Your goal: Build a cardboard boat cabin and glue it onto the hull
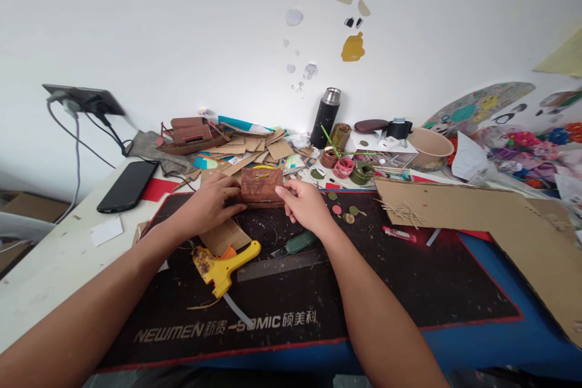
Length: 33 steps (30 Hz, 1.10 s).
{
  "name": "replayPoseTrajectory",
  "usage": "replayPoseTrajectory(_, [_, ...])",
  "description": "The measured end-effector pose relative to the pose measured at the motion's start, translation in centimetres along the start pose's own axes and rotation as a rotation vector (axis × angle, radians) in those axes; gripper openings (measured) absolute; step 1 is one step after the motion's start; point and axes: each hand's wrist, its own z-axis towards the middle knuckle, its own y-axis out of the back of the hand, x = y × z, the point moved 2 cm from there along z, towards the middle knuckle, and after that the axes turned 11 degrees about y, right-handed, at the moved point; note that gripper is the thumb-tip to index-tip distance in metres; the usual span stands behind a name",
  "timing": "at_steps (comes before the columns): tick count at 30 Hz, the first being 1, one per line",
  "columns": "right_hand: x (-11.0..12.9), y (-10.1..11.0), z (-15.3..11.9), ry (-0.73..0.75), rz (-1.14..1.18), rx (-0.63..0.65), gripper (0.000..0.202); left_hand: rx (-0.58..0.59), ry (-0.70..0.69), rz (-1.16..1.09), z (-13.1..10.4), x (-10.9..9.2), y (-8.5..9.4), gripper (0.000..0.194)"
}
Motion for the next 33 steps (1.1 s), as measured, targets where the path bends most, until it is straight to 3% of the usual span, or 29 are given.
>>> replayPoseTrajectory(33, [-0.02,0.27,0.12,0.046,0.077,-0.044,0.021,0.014,-0.056,0.055,-0.01,0.19,-0.22,0.030])
